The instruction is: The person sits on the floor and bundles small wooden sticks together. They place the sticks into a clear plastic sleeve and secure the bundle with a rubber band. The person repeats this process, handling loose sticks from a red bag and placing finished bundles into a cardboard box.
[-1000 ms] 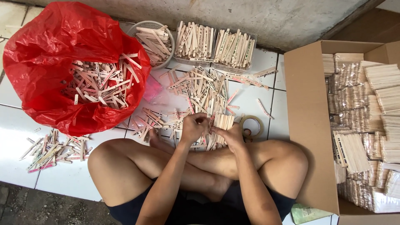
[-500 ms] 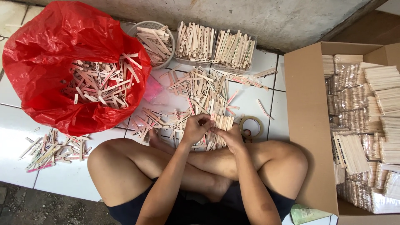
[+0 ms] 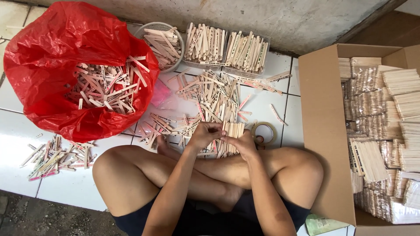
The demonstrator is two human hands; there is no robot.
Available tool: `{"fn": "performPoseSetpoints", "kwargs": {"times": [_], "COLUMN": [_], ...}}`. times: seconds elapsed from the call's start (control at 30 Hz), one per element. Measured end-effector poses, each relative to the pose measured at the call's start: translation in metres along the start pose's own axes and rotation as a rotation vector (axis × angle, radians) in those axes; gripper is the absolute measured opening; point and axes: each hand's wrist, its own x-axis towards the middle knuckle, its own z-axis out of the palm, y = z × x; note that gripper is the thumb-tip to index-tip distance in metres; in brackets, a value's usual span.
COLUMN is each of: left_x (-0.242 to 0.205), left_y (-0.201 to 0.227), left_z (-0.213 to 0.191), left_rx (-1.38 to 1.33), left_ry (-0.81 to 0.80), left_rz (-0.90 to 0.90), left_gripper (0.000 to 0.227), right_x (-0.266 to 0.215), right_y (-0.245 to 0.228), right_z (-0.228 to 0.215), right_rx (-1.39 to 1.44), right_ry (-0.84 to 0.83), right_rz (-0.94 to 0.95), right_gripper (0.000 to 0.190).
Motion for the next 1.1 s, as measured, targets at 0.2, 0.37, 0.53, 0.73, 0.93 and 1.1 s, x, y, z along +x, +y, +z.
{"fn": "performPoseSetpoints", "kwargs": {"times": [0.2,0.37,0.53,0.73,0.93,1.1], "left_x": [-0.005,-0.017,-0.015,-0.024,-0.015,-0.004], "left_y": [0.0,0.035,0.026,0.039,0.024,0.005], "left_z": [-0.004,0.002,0.0,-0.005,0.014,0.005], "left_rx": [-0.089,-0.067,0.04,0.137,0.744,0.648], "left_ry": [-0.01,-0.047,-0.056,-0.053,-0.167,-0.219], "left_rz": [-0.044,0.004,0.03,0.06,0.238,0.379], "left_gripper": [0.023,0.049,0.033,0.049,0.045,0.036], "right_x": [-0.031,-0.029,-0.018,-0.015,0.001,-0.008], "right_y": [-0.091,-0.09,-0.064,-0.075,0.005,-0.012], "right_z": [0.024,0.018,0.006,0.007,0.0,0.005], "right_rx": [-0.075,-0.099,-0.039,-0.146,-0.23,-0.267], "right_ry": [-0.046,-0.173,-0.279,-0.34,-0.313,-0.427], "right_rz": [0.119,0.179,0.242,0.221,0.219,0.135], "right_gripper": [0.045,0.044,0.059,0.048,0.057,0.052]}}
